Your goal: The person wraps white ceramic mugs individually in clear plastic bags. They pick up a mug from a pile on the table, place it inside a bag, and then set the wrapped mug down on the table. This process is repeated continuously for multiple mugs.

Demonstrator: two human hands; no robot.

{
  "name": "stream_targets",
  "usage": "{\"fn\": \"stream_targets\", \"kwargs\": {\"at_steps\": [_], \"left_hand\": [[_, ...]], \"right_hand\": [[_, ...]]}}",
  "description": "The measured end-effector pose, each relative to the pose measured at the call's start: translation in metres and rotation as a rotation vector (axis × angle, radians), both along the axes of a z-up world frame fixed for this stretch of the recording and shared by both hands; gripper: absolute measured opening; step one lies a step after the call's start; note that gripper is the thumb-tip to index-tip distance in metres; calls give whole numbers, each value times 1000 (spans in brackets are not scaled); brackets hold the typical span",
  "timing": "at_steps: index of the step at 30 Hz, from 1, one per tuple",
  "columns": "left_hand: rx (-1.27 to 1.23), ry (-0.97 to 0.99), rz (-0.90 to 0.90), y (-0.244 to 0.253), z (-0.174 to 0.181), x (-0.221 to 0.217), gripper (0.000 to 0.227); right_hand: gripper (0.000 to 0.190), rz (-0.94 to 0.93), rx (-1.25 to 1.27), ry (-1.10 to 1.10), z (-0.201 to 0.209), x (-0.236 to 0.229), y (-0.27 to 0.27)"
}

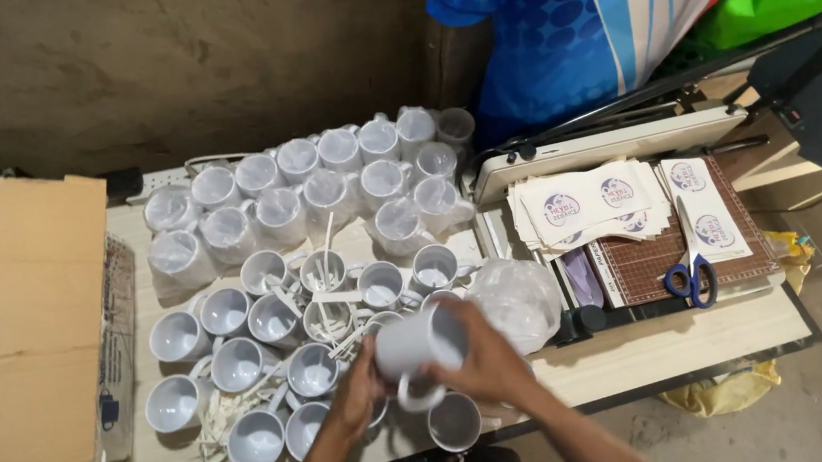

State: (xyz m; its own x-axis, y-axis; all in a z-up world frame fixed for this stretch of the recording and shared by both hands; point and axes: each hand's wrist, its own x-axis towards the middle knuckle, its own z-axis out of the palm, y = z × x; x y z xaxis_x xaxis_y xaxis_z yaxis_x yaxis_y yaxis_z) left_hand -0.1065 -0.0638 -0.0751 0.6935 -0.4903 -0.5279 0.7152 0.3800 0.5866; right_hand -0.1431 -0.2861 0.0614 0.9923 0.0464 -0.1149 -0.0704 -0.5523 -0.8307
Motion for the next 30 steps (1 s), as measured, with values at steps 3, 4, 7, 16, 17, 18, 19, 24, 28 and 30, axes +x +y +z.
{"fn": "stream_targets", "kwargs": {"at_steps": [3, 4, 7, 16, 17, 18, 19, 24, 28, 30], "left_hand": [[296, -192, -16, 3, 24, 18, 50], [294, -190, -8, 5, 28, 18, 50], [362, -300, -12, 9, 37, 20, 44], [308, -329, -47, 10, 32, 17, 38], [306, -326, -54, 11, 33, 17, 38], [305, -323, -62, 11, 33, 17, 37], [306, -324, -64, 13, 34, 18, 37], [315, -331, -94, 20, 32, 24, 37], [282, -338, -113, 20, 33, 29, 37], [288, -352, -141, 19, 38, 31, 36]], "right_hand": [[99, -44, -128, 10, 8, 37, -27], [99, -37, -130, 10, 8, 50, -32], [98, 7, -393, -92, 12, 80, -40], [96, 261, -632, -35, -21, 103, -12], [95, 259, -626, -80, -22, 102, -10], [94, 257, -619, -125, -23, 101, -7], [94, 255, -618, -125, -25, 102, -5], [96, 242, -634, -138, -22, 103, 3], [102, 245, -690, -32, -2, 105, 11], [99, 222, -680, 29, 3, 110, 7]]}}
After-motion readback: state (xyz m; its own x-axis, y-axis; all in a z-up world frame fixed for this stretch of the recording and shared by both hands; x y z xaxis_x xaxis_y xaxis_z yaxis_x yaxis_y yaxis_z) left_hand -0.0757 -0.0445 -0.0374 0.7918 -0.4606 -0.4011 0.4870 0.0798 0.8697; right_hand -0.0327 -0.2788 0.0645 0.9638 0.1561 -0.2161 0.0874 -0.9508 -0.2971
